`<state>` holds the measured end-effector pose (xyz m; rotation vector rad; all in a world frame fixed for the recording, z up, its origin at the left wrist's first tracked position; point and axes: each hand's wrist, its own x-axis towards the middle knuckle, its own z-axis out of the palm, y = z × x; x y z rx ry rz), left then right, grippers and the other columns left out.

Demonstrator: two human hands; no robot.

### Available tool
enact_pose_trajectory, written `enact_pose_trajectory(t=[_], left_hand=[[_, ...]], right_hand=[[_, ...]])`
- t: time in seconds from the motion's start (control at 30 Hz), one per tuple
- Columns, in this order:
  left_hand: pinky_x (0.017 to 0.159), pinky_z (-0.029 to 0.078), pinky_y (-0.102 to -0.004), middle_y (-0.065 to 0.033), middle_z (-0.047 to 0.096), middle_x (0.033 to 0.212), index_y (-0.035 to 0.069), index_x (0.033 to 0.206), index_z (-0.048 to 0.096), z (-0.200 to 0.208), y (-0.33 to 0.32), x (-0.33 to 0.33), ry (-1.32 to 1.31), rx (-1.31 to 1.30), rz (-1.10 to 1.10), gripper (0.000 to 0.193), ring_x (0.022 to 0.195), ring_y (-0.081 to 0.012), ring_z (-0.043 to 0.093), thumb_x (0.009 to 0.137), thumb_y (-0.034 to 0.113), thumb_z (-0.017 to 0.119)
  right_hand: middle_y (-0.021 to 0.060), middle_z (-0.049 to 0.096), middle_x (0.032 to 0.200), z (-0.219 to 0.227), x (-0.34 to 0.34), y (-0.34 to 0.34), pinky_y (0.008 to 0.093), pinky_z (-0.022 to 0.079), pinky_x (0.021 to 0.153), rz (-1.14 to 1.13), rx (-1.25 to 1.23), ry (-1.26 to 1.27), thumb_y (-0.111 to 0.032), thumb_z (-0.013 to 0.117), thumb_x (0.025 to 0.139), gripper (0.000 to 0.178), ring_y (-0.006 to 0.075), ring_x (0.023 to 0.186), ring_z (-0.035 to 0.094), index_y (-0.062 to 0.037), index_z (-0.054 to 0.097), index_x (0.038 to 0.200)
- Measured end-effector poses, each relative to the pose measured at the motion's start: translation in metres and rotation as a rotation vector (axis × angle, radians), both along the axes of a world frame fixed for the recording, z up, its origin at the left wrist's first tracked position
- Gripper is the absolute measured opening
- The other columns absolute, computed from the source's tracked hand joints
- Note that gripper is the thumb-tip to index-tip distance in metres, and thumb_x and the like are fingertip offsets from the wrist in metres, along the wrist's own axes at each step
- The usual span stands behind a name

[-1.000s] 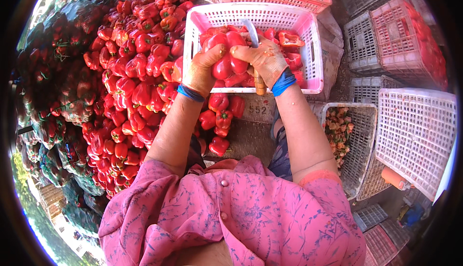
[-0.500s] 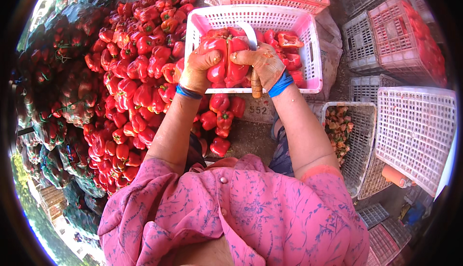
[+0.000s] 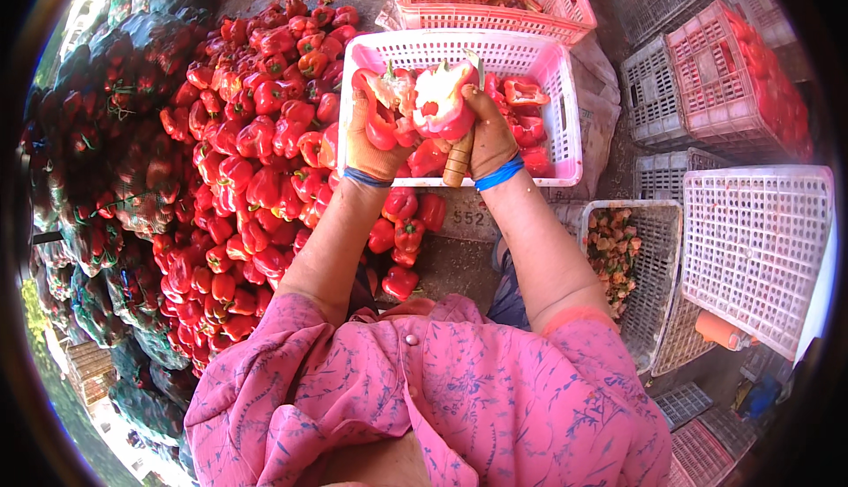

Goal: The person sorts red bell peppers from large mesh bags into plastic crates. They use a curved knife to cut open the bags and then pick individual peppers, sometimes cutting off the stems, and place them into crates.

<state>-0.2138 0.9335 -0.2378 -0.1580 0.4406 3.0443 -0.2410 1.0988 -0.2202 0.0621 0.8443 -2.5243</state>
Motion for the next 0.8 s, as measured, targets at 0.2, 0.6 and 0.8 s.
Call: enact_pose_trajectory(t=[0.2, 0.6, 0.8], left_hand=[[0.086, 0.056, -0.0379, -0.0145, 0.064, 0.113, -0.001, 0.131, 0.053, 0.003, -0.035, -0.023, 0.328, -0.473, -0.094, 0.065, 0.096, -0.0285, 0.066, 0.08, 0.027, 0.081], [0.097, 0.048, -0.0433, -0.0227, 0.058, 0.123, -0.002, 0.145, 0.038, 0.035, -0.005, -0.005, 0.552, -1.75, 0.27, 0.116, 0.113, -0.0379, 0.058, 0.053, 0.044, 0.094], [0.1, 0.047, -0.0423, -0.0238, 0.056, 0.128, -0.005, 0.145, 0.036, 0.026, -0.004, -0.01, 0.485, -1.613, 0.266, 0.123, 0.116, -0.0368, 0.057, 0.05, 0.05, 0.093]], right_hand=[[0.0051, 0.066, 0.073, 0.037, -0.01, 0.009, 0.0292, 0.047, 0.046, -0.088, 0.967, 0.102, -0.044, 0.07, 0.089, 0.041, 0.0162, 0.051, 0.059, -0.0054, 0.07, 0.103], [0.0044, 0.07, 0.088, 0.032, -0.011, 0.011, 0.0262, 0.054, 0.057, 0.335, 0.457, 0.047, -0.038, 0.066, 0.09, 0.036, 0.0103, 0.069, 0.065, -0.0056, 0.071, 0.105], [0.0041, 0.068, 0.082, 0.037, 0.001, -0.01, 0.0257, 0.05, 0.054, 0.014, 0.399, 0.038, -0.03, 0.06, 0.093, 0.03, 0.0114, 0.064, 0.063, -0.0029, 0.07, 0.096]])
